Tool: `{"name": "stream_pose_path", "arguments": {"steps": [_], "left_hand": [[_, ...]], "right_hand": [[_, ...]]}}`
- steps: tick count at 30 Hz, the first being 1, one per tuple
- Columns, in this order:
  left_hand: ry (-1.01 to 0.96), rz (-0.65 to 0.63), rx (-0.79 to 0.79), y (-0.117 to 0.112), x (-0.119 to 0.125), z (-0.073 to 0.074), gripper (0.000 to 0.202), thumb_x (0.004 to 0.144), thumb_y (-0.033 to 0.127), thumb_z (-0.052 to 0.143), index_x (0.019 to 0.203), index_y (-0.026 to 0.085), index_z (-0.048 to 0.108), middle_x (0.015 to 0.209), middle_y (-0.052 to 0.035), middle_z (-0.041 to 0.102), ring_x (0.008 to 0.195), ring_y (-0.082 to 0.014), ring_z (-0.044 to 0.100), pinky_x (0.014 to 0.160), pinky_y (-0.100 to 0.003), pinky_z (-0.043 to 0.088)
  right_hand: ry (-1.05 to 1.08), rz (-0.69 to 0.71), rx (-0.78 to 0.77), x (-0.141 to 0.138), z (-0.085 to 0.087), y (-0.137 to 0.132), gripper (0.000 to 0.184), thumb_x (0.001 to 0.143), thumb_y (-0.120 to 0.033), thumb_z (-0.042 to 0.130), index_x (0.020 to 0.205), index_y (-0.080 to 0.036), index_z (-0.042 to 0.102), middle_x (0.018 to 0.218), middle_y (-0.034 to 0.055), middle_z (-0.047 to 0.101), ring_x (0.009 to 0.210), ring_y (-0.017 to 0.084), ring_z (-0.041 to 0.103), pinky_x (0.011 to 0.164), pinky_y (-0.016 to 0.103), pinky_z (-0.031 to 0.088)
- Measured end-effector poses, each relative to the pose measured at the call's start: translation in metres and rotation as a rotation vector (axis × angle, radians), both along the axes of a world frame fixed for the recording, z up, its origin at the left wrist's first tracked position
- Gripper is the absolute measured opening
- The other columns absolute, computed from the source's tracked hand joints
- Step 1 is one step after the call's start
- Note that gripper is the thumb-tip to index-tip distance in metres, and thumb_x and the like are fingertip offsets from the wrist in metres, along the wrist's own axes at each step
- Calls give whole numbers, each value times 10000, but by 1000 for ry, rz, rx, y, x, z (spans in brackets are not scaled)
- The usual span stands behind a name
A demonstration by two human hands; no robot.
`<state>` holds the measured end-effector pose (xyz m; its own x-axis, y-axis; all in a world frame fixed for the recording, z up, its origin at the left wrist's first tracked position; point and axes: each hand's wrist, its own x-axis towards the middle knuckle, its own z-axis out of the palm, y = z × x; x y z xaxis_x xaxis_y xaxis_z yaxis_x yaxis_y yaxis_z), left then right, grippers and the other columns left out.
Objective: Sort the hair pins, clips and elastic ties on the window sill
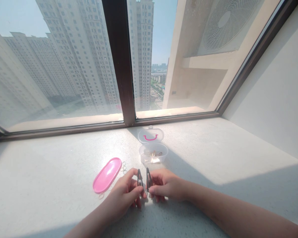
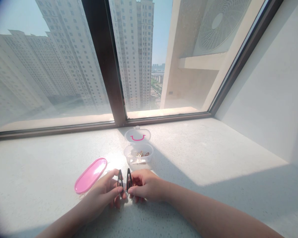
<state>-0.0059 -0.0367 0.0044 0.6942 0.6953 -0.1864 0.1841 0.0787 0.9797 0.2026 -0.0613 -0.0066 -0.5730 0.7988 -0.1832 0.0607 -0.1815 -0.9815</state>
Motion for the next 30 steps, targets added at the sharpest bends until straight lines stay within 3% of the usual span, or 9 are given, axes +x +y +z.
{"name": "stream_pose_path", "arguments": {"steps": [15,30], "left_hand": [[15,13,-2,0,1,2,171,899,319,523,970,185,444,737,-15,646,558,-115,574,517,-226,436],[26,3,-7,-1,1,3,143,901,316,517,947,192,462,749,-13,651,564,-121,584,530,-231,425]], "right_hand": [[-17,5,7,1,-1,0,173,818,-234,586,962,-139,595,861,30,633,589,71,572,492,158,427],[-41,-4,17,-1,3,0,151,801,-222,582,924,-137,606,765,10,593,578,84,548,502,182,417]]}}
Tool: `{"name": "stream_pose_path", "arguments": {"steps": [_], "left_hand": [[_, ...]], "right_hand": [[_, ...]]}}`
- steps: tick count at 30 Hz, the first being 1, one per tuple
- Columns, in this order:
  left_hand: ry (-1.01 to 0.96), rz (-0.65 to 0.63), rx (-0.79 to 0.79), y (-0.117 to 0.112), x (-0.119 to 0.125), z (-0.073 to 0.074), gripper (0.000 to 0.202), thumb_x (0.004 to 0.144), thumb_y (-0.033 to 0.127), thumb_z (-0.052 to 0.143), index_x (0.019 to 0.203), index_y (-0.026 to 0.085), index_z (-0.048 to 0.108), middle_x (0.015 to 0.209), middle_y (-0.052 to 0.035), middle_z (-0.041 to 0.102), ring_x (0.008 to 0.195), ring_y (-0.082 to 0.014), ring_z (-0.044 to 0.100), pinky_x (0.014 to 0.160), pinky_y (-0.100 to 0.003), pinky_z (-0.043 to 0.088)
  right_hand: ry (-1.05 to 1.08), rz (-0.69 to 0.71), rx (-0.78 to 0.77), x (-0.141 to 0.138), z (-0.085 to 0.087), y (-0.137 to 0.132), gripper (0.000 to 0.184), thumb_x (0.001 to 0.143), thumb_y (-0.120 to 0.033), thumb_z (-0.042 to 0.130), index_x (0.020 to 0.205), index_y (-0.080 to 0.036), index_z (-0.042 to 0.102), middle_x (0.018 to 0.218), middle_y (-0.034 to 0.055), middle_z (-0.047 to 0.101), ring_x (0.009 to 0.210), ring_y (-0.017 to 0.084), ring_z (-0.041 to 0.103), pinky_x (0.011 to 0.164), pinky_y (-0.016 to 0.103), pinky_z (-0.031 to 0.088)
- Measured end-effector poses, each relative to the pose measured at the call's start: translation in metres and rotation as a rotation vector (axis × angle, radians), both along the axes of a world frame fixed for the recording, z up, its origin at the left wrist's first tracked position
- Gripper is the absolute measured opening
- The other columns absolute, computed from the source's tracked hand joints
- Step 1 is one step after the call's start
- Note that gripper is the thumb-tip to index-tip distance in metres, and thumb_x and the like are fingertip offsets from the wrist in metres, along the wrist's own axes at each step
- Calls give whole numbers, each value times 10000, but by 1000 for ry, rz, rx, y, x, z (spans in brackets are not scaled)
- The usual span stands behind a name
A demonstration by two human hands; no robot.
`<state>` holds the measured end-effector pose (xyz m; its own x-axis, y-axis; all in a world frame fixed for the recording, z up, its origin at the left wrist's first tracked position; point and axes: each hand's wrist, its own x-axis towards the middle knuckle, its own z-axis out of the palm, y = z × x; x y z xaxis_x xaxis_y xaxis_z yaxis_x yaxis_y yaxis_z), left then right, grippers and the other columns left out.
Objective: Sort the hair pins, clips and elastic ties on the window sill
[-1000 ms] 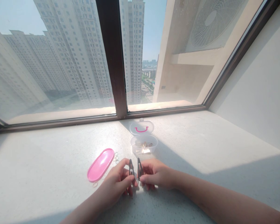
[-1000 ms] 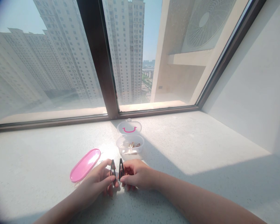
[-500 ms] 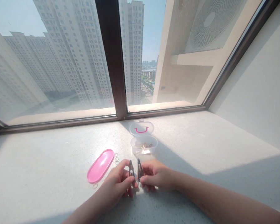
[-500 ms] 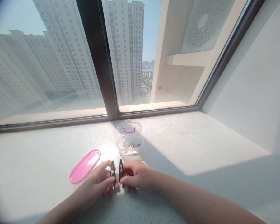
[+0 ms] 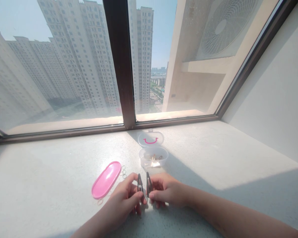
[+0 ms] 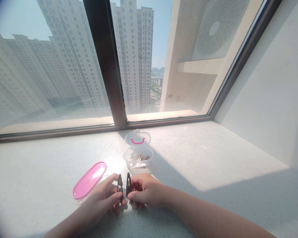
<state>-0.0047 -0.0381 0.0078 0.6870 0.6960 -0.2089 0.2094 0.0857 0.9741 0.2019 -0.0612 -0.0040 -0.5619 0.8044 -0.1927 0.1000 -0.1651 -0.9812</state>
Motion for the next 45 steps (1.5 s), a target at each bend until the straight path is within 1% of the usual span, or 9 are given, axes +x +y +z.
{"name": "stream_pose_path", "arguments": {"steps": [8,14,19,25,31,36,45], "left_hand": [[0,-1,0,0,-1,-1,147,904,319,515,958,186,484,749,-15,648,568,-123,579,536,-236,431],[-5,-8,-1,0,-1,-1,160,902,328,522,964,181,505,754,-20,648,581,-124,587,543,-232,425],[-3,5,1,0,0,1,178,895,345,534,961,182,499,756,-24,652,581,-123,586,537,-226,419],[6,-11,9,1,-1,2,176,902,338,524,966,179,487,751,-20,648,562,-115,574,528,-224,427],[3,-14,6,1,-1,2,156,907,324,516,957,180,487,760,-22,651,582,-122,595,537,-225,430],[-6,-12,1,1,0,2,150,906,316,519,956,179,486,754,-19,649,576,-117,582,537,-227,438],[-6,-10,11,1,-2,-2,160,907,324,517,968,181,483,760,-27,653,574,-124,584,530,-234,433]], "right_hand": [[-13,-9,-10,0,2,0,164,784,-237,598,917,-141,606,762,7,593,572,79,553,502,177,423],[-4,-8,4,0,2,0,148,787,-215,582,911,-138,606,751,8,590,564,79,551,489,174,424],[-12,-13,-8,0,1,0,159,788,-233,596,915,-137,609,755,9,598,571,82,558,498,177,432],[18,7,-7,0,-2,0,158,811,-234,590,940,-142,602,825,21,627,579,75,565,496,168,425],[22,7,0,0,-3,0,151,815,-227,587,939,-142,599,798,15,621,571,82,564,491,177,424],[9,0,-5,1,-2,0,153,816,-224,583,942,-141,604,804,16,621,574,77,562,495,174,423],[31,9,7,1,-3,0,149,820,-229,587,934,-136,604,787,17,615,573,84,561,493,180,421]]}}
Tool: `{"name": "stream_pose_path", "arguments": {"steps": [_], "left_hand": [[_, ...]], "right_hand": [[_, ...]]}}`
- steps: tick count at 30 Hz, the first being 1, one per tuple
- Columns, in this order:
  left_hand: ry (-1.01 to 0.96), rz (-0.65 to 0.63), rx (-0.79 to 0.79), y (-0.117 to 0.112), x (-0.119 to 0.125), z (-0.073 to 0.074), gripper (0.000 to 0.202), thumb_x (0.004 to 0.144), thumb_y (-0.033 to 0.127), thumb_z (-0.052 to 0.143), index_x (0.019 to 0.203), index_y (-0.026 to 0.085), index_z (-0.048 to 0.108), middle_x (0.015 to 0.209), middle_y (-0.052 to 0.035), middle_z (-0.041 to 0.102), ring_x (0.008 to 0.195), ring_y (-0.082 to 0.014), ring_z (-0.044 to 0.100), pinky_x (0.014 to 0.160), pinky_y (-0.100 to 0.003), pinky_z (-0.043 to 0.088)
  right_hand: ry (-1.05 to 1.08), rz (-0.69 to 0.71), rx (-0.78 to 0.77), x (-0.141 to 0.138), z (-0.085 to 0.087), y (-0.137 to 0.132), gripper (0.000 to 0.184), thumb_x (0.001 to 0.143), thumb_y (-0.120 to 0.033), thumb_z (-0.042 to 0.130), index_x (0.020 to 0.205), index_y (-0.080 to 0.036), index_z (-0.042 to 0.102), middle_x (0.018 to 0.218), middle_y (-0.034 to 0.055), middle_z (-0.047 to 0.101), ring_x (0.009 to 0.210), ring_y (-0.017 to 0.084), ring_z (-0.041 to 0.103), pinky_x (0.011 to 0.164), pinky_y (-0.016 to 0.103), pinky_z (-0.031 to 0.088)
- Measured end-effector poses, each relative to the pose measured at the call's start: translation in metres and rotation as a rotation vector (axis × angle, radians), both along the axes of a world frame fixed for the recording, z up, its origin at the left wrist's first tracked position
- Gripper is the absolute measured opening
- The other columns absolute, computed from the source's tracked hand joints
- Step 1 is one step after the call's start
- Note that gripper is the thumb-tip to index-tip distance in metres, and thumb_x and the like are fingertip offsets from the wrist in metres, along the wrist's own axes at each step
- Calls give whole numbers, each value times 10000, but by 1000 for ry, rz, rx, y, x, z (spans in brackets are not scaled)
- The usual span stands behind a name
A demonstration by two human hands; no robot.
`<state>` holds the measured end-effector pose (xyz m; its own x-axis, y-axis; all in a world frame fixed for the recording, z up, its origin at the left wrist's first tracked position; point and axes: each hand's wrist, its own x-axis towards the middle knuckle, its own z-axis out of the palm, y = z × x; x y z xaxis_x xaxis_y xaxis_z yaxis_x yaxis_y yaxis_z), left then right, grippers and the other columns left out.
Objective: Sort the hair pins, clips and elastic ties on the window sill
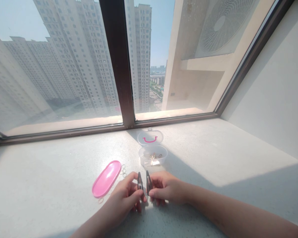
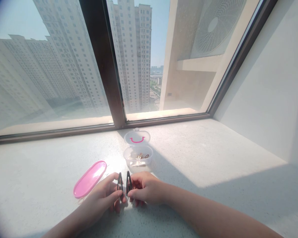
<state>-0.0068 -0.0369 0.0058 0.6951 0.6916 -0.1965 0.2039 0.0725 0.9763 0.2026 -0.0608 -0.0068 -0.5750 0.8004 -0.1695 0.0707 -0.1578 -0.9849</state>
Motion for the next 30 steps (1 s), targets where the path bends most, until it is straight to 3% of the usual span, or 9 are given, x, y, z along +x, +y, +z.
{"name": "stream_pose_path", "arguments": {"steps": [30], "left_hand": [[-4,-1,-3,1,2,1,144,905,316,518,939,187,465,753,-18,647,572,-120,578,532,-233,435]], "right_hand": [[-17,-1,-12,0,0,0,149,814,-232,588,931,-141,606,776,11,601,582,83,561,502,176,427]]}}
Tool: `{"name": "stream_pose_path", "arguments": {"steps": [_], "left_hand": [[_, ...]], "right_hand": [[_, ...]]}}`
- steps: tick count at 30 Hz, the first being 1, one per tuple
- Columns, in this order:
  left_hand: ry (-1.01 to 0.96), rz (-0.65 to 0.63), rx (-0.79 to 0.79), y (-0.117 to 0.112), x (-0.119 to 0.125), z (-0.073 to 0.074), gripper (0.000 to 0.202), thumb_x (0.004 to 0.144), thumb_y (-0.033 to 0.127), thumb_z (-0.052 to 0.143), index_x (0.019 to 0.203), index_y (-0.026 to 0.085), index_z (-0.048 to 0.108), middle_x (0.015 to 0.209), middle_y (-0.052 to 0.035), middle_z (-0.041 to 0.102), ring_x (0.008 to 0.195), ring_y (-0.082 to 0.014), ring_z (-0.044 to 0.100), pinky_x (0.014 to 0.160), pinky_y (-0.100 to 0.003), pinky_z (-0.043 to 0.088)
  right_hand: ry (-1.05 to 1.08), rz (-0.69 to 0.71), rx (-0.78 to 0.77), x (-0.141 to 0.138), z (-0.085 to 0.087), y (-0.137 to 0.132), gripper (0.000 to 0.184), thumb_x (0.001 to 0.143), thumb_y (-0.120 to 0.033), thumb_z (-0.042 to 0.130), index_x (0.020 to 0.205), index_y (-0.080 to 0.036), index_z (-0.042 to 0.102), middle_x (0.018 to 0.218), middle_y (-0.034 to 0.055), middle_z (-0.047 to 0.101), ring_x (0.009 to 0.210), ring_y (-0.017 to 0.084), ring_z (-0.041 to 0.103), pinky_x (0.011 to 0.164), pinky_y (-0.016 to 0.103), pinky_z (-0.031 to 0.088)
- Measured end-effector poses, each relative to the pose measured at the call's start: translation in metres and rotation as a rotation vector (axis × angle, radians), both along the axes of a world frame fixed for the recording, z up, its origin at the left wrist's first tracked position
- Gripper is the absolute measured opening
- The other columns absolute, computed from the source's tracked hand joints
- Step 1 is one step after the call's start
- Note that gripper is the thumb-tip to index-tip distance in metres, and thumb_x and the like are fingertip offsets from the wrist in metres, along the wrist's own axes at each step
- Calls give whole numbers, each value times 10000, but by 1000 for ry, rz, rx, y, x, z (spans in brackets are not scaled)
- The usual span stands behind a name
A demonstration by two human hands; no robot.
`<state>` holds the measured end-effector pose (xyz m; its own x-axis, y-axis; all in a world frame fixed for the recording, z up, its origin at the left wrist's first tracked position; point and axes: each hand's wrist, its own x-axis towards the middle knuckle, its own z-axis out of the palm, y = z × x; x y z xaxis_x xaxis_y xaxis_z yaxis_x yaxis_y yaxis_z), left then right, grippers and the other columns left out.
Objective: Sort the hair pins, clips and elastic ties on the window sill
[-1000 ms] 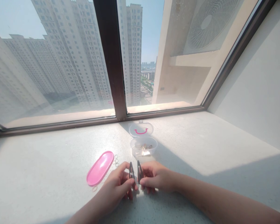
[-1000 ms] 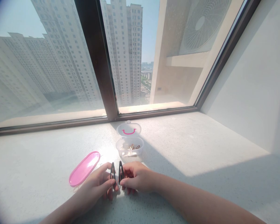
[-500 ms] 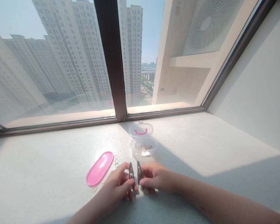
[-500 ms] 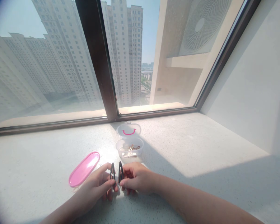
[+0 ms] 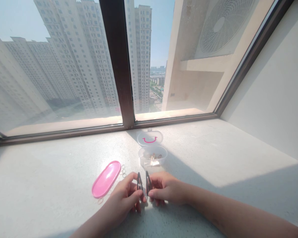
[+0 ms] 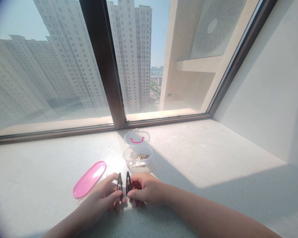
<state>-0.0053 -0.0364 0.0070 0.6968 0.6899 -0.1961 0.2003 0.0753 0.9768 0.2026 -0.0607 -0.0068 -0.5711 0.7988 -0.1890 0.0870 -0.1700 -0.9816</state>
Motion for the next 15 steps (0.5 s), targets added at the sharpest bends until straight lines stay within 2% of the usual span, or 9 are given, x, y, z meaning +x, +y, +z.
{"name": "stream_pose_path", "arguments": {"steps": [15], "left_hand": [[6,6,1,-1,-1,-1,153,907,319,517,963,182,480,759,-28,656,573,-124,591,528,-229,432]], "right_hand": [[2,-5,-5,0,1,0,139,811,-224,591,922,-141,603,760,6,603,575,78,562,498,169,427]]}}
